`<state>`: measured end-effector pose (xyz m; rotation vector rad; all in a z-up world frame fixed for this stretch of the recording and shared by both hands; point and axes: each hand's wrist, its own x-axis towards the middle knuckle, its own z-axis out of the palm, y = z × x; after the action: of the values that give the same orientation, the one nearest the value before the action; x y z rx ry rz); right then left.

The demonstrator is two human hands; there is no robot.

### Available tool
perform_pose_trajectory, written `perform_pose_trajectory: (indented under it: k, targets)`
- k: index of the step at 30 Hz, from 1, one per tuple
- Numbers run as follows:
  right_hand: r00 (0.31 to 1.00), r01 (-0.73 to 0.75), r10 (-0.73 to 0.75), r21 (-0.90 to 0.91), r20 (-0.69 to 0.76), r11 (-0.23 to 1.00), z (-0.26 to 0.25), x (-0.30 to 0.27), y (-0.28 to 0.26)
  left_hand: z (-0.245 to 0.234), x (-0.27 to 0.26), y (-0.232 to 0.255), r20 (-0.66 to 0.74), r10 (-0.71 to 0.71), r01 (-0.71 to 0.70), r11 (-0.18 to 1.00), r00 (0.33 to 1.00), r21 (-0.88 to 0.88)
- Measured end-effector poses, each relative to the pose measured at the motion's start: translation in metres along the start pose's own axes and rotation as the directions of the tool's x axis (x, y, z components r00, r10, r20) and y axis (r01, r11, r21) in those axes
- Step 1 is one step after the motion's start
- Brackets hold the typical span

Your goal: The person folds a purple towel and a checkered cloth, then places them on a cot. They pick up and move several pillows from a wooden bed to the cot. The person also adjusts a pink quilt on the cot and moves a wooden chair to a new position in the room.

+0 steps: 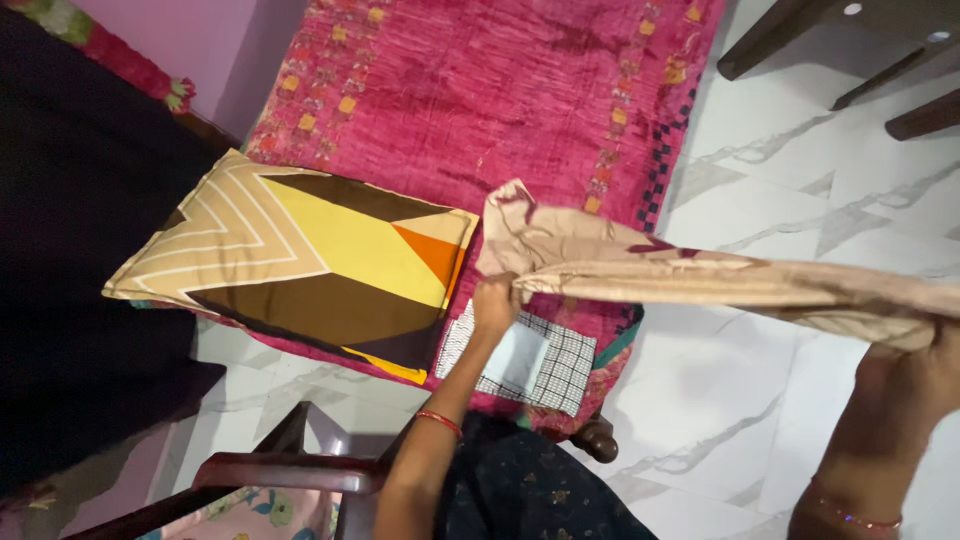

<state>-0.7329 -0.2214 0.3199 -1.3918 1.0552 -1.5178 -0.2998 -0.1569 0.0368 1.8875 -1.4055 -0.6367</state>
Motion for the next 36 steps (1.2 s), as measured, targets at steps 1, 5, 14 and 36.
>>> perform_pose_trajectory:
  k: [1,5,14,36]
  targets:
    - [0.99,-0.071,0.088,0.151,-0.113,0.986,-0.017,0.016,0.017,-0.002,0.005,0.0,0.016,-0.059,0.059,0.998,0.998,-0.035]
    - [0.918,-0.13,0.269,0.419,-0.293,0.899,-0.081,0.055,0.06,-0.037,0.055,-0.009,-0.086,0.322,-0.329,0.941,0.943,-0.081]
    - [0.893,-0.04,0.183,0.332,-0.412,0.943,-0.142,0.088,0.071,-0.074,0.093,-0.033,-0.218,0.335,-0.276,0.925,0.917,0.261]
    - [0.97,0.02,-0.019,-0.001,-0.242,1.0,-0.068,0.065,0.087,-0.385,0.02,-0.001,-0.279,0.31,-0.124,0.839,0.909,0.53]
